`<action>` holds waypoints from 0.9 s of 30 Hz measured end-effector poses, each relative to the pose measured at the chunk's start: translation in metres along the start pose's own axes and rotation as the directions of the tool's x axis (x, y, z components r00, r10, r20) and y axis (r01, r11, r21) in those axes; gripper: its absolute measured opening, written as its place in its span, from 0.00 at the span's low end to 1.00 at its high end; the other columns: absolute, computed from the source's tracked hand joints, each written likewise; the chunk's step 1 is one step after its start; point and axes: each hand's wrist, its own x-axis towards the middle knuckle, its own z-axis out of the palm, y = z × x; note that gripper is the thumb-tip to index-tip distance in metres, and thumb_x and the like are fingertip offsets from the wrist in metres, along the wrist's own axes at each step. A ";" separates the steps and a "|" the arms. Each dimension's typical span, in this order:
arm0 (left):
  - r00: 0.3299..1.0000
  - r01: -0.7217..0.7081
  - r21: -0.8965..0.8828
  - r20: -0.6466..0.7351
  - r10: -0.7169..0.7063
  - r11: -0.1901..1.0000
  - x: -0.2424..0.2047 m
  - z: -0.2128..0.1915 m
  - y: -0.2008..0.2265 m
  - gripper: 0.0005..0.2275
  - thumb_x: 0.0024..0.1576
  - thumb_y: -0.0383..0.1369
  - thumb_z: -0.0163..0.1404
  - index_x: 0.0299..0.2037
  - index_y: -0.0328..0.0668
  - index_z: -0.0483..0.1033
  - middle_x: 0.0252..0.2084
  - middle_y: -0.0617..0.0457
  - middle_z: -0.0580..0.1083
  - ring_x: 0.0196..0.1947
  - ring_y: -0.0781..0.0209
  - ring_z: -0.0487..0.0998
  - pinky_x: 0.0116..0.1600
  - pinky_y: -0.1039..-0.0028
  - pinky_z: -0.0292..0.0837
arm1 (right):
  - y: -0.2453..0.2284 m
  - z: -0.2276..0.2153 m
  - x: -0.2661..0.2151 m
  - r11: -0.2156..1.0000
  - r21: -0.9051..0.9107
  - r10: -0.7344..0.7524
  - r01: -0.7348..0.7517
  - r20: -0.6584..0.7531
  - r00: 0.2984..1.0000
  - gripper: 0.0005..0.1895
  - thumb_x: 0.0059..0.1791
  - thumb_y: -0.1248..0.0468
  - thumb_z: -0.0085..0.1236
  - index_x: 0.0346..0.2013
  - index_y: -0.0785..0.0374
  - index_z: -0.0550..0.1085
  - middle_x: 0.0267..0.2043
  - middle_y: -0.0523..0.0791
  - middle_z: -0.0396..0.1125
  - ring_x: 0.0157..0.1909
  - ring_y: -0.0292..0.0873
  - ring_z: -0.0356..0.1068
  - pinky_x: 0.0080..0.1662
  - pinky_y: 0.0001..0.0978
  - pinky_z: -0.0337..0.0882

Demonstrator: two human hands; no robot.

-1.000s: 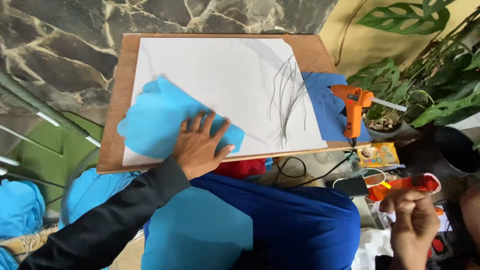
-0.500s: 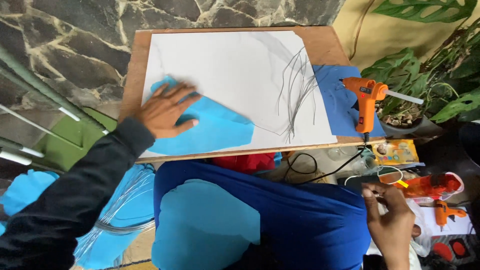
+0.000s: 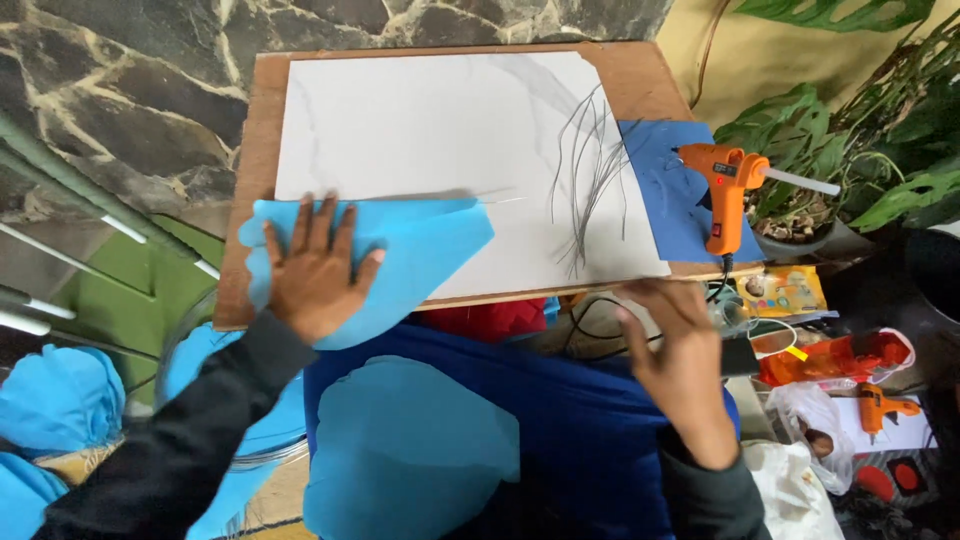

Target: Gluing thin metal wires to the back of blue fabric petals using a hot glue gun to create artificial flowers.

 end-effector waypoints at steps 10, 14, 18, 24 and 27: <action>0.979 -0.100 0.068 -0.171 0.110 0.993 0.026 -0.014 0.014 0.27 0.56 0.49 0.32 0.58 0.35 0.58 0.60 0.41 0.54 0.62 0.41 0.49 0.60 0.41 0.32 | 0.002 0.038 0.055 0.937 -0.225 -0.221 0.265 0.203 0.954 0.08 0.44 0.66 0.47 0.36 0.58 0.73 0.40 0.41 0.67 0.50 0.41 0.62 0.49 0.35 0.58; 0.872 -0.424 0.077 -0.235 0.430 0.902 0.055 -0.017 0.001 0.18 0.51 0.38 0.40 0.50 0.40 0.67 0.49 0.52 0.62 0.53 0.54 0.62 0.56 0.66 0.55 | -0.001 0.053 0.078 0.899 -0.232 -0.276 0.372 0.360 0.891 0.11 0.42 0.66 0.47 0.36 0.62 0.74 0.39 0.45 0.68 0.51 0.44 0.63 0.53 0.42 0.56; 0.888 -0.459 0.044 -0.004 0.460 0.887 0.074 -0.019 -0.009 0.17 0.50 0.34 0.44 0.48 0.37 0.66 0.47 0.50 0.62 0.51 0.52 0.64 0.50 0.68 0.64 | 0.015 0.064 0.078 0.859 -0.295 -0.296 0.419 0.381 0.876 0.12 0.43 0.61 0.45 0.36 0.57 0.74 0.40 0.42 0.68 0.52 0.41 0.63 0.55 0.43 0.54; 0.886 -0.439 -0.202 0.062 0.459 0.875 0.076 -0.026 -0.014 0.19 0.48 0.36 0.48 0.49 0.36 0.68 0.43 0.47 0.66 0.47 0.48 0.67 0.49 0.63 0.66 | 0.017 0.041 0.068 0.864 -0.351 -0.222 0.361 0.377 0.899 0.11 0.45 0.60 0.44 0.38 0.55 0.73 0.40 0.40 0.68 0.53 0.41 0.63 0.55 0.44 0.57; 0.876 -0.462 -0.226 0.037 0.481 0.858 0.070 -0.022 -0.014 0.26 0.45 0.47 0.50 0.49 0.38 0.67 0.44 0.48 0.65 0.48 0.48 0.65 0.49 0.59 0.65 | 0.009 0.016 0.062 0.909 -0.279 -0.228 0.309 0.289 0.930 0.11 0.46 0.60 0.46 0.41 0.56 0.73 0.43 0.43 0.68 0.50 0.45 0.65 0.50 0.44 0.63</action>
